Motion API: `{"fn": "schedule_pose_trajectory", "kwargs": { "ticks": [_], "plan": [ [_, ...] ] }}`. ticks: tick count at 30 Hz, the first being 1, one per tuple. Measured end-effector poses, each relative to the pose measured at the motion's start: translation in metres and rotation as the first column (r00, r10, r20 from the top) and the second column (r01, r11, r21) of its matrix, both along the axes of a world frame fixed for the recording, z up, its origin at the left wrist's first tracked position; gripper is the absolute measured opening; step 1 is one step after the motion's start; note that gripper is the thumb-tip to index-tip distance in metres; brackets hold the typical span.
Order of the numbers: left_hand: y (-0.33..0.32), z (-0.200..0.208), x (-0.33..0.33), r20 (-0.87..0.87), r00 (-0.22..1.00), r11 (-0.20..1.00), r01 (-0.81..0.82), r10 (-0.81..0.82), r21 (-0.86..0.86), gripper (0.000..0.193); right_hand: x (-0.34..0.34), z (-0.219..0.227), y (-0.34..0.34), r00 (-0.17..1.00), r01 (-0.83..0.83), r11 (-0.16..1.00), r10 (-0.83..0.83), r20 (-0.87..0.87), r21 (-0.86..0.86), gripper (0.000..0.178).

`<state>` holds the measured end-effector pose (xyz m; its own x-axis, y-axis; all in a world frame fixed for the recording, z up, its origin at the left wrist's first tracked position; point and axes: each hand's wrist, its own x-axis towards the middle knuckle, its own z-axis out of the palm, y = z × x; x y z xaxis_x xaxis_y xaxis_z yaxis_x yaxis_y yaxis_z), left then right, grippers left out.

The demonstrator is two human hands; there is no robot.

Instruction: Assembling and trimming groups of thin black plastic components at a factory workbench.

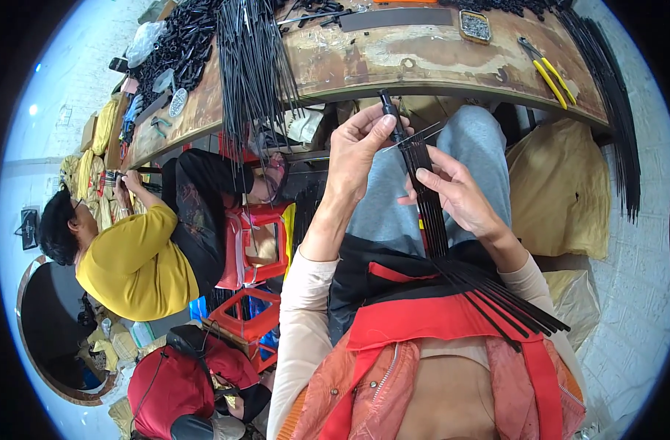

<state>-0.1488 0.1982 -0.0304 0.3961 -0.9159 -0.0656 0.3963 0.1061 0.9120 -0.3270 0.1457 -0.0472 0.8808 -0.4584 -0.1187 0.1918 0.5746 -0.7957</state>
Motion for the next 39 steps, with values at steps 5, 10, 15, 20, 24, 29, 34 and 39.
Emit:
{"fn": "schedule_pose_trajectory", "kwargs": {
  "ticks": [5, 10, 15, 20, 24, 29, 34, 39],
  "plan": [
    [0.002, 0.002, -0.004, -0.005, 1.0, 1.0, -0.004, 0.004, -0.004, 0.029, -0.001, 0.001, 0.0, 1.0, 0.007, 1.0, -0.007, -0.013, -0.019, 0.039],
    [0.005, 0.012, -0.012, 0.078, 0.988, 0.988, -0.139, 0.134, 0.066, 0.034, 0.001, 0.003, 0.0, 1.0, 0.015, 0.999, -0.015, -0.012, -0.044, 0.038],
    [0.023, 0.013, -0.014, 0.025, 0.999, 0.999, -0.038, 0.038, -0.001, 0.058, 0.001, 0.0, -0.001, 1.0, 0.02, 0.999, -0.019, 0.013, -0.049, 0.037],
    [0.029, 0.021, -0.026, 0.28, 0.943, 0.978, -0.202, 0.182, 0.046, 0.07, 0.003, 0.001, 0.0, 1.0, -0.002, 0.999, 0.002, -0.001, -0.052, 0.036],
    [0.028, 0.015, -0.025, 0.253, 0.95, 0.981, -0.194, 0.184, 0.014, 0.07, 0.004, 0.0, 0.001, 1.0, 0.0, 0.998, 0.001, 0.011, -0.057, 0.035],
    [0.029, 0.014, -0.022, 0.167, 0.969, 0.983, -0.183, 0.181, -0.004, 0.07, 0.003, 0.002, 0.0, 1.0, -0.006, 0.999, 0.007, 0.008, -0.054, 0.036],
    [0.029, 0.016, -0.013, 0.156, 0.982, 0.994, -0.106, 0.104, 0.005, 0.072, 0.001, 0.0, 0.0, 1.0, -0.005, 0.999, 0.005, 0.003, -0.054, 0.036],
    [0.022, 0.015, -0.01, -0.023, 0.998, 0.997, -0.063, 0.062, -0.037, 0.073, 0.003, 0.002, -0.002, 1.0, 0.004, 0.996, -0.004, 0.003, -0.089, 0.036]
  ]
}}
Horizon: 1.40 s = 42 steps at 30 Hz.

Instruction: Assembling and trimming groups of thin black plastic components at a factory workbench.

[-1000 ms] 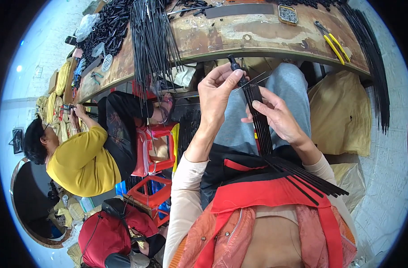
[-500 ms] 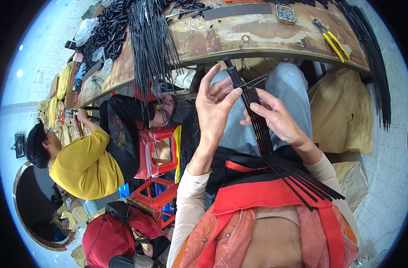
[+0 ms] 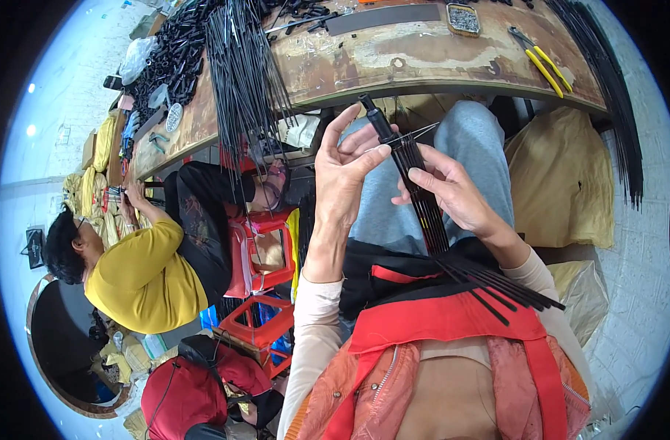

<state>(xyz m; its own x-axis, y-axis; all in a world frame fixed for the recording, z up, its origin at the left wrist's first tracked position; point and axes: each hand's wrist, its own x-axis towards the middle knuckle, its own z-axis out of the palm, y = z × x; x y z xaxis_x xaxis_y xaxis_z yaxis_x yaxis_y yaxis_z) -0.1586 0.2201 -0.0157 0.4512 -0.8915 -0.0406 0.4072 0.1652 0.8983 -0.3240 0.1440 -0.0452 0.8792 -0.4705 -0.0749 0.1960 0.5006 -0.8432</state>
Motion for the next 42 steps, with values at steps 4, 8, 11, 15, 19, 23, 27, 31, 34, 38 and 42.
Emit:
{"fn": "schedule_pose_trajectory", "kwargs": {
  "ticks": [4, 8, 11, 15, 19, 23, 27, 31, 34, 38, 42],
  "plan": [
    [0.001, 0.001, 0.002, -0.038, 0.999, 1.0, -0.003, 0.004, 0.012, 0.067, 0.001, 0.0, 0.0, 1.0, -0.007, 1.0, 0.007, -0.001, 0.026, 0.036],
    [0.004, 0.01, 0.003, 0.11, 0.994, 0.991, -0.022, 0.007, 0.131, 0.067, 0.0, -0.001, -0.001, 1.0, -0.023, 0.999, 0.024, -0.007, 0.033, 0.036],
    [0.002, 0.002, 0.005, 0.067, 0.998, 0.996, -0.004, -0.002, 0.086, 0.066, 0.0, -0.001, -0.001, 1.0, -0.019, 0.999, 0.02, -0.008, 0.035, 0.035],
    [0.001, -0.012, 0.005, -0.216, 0.972, 0.996, 0.085, -0.089, -0.029, 0.063, 0.001, 0.001, -0.002, 0.998, -0.047, 0.998, 0.046, 0.031, 0.052, 0.035],
    [-0.002, -0.022, 0.009, -0.355, 0.896, 0.962, 0.227, -0.267, -0.15, 0.056, 0.0, -0.001, -0.005, 0.995, -0.09, 0.99, 0.086, 0.044, 0.11, 0.034],
    [-0.003, -0.016, 0.007, -0.189, 0.961, 0.98, 0.195, -0.2, -0.044, 0.045, -0.001, -0.004, -0.005, 0.994, -0.095, 0.986, 0.087, 0.063, 0.136, 0.036],
    [-0.002, 0.002, -0.004, 0.165, 0.983, 0.981, 0.056, -0.087, 0.184, 0.028, -0.001, -0.002, -0.004, 0.996, 0.014, 0.998, -0.018, 0.086, 0.053, 0.035],
    [0.005, 0.01, -0.012, 0.188, 0.982, 0.999, 0.034, -0.036, 0.011, 0.025, 0.005, 0.003, 0.006, 0.987, 0.141, 0.982, -0.129, 0.096, -0.128, 0.033],
    [0.012, 0.007, -0.011, 0.018, 0.993, 0.992, 0.113, -0.113, -0.052, 0.029, 0.005, 0.008, 0.012, 0.979, 0.191, 0.974, -0.18, 0.095, -0.121, 0.032],
    [0.004, 0.018, -0.014, -0.041, 0.994, 0.995, 0.099, -0.099, -0.01, 0.027, 0.005, 0.002, 0.009, 0.973, 0.219, 0.958, -0.2, 0.114, -0.186, 0.025],
    [0.003, 0.002, 0.005, -0.075, 0.98, 0.981, 0.181, -0.186, -0.065, 0.055, 0.01, 0.002, -0.004, 0.98, 0.132, 0.974, -0.1, 0.171, -0.186, 0.018]
  ]
}}
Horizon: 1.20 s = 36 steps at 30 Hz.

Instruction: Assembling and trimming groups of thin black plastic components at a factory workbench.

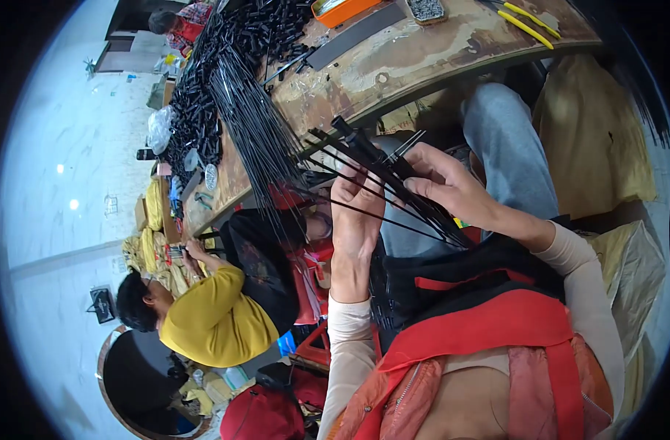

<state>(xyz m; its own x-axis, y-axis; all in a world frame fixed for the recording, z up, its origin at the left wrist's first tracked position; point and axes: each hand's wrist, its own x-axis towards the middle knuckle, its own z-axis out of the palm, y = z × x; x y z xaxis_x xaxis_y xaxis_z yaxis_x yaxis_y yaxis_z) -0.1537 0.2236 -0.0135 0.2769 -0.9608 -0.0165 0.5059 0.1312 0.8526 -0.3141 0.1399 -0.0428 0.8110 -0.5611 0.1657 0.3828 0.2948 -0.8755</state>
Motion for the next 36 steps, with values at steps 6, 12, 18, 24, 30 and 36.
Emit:
{"fn": "schedule_pose_trajectory", "kwargs": {
  "ticks": [6, 12, 18, 24, 30, 36],
  "plan": [
    [-0.004, 0.005, 0.004, -0.028, 0.998, 0.997, 0.056, -0.055, 0.058, 0.053, 0.005, -0.006, -0.012, 0.993, -0.108, 0.982, 0.1, 0.059, 0.152, 0.013],
    [-0.011, 0.008, 0.005, -0.038, 0.997, 0.994, 0.076, -0.073, 0.08, 0.042, 0.013, -0.017, -0.02, 0.982, -0.185, 0.948, 0.166, 0.094, 0.258, 0.011],
    [-0.011, 0.007, 0.008, -0.176, 0.984, 0.988, -0.001, 0.029, 0.156, 0.04, 0.015, -0.017, -0.017, 0.986, -0.165, 0.938, 0.154, 0.061, 0.304, 0.012],
    [-0.006, 0.004, 0.011, -0.007, 0.999, 0.992, 0.049, -0.049, 0.119, 0.048, 0.017, -0.023, -0.018, 0.979, -0.203, 0.919, 0.183, 0.09, 0.338, 0.016],
    [-0.001, 0.001, 0.016, -0.042, 0.998, 0.995, 0.054, -0.051, 0.089, 0.047, 0.016, -0.019, -0.012, 0.98, -0.198, 0.914, 0.176, 0.094, 0.353, 0.02],
    [-0.002, -0.005, 0.026, -0.064, 0.982, 0.98, 0.184, -0.179, 0.073, 0.043, 0.014, -0.022, -0.023, 0.915, -0.402, 0.762, 0.325, 0.238, 0.507, 0.02]
  ]
}}
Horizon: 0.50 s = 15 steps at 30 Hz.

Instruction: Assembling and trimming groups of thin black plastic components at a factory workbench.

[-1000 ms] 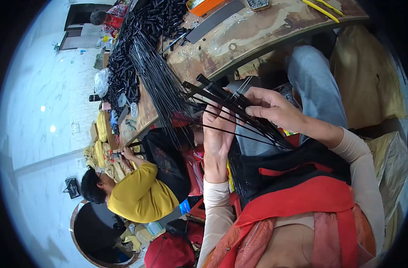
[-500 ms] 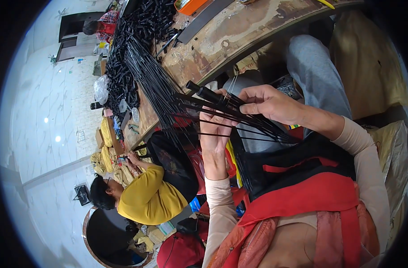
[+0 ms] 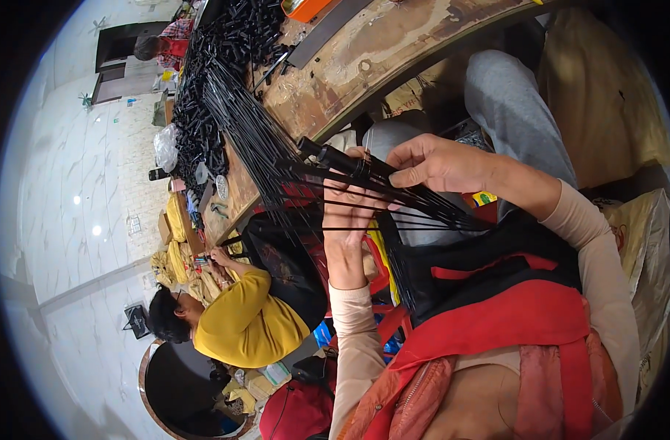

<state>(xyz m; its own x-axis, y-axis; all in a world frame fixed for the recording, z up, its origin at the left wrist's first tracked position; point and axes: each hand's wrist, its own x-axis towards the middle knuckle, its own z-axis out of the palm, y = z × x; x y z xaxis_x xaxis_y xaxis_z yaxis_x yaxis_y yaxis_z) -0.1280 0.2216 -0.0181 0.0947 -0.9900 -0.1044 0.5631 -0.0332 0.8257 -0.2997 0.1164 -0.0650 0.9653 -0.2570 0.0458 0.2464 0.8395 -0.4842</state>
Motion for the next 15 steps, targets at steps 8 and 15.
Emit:
{"fn": "schedule_pose_trajectory", "kwargs": {
  "ticks": [8, 15],
  "plan": [
    [-0.021, -0.029, -0.015, -0.26, 0.963, 0.997, -0.073, 0.064, -0.025, 0.032, 0.005, 0.005, 0.023, 0.956, 0.293, 0.955, -0.294, -0.018, -0.038, 0.018],
    [-0.004, 0.013, -0.05, 0.57, 0.701, 0.897, -0.407, 0.429, -0.174, 0.022, 0.014, 0.013, 0.032, 0.811, 0.56, 0.818, -0.574, -0.116, -0.133, 0.013]
  ]
}}
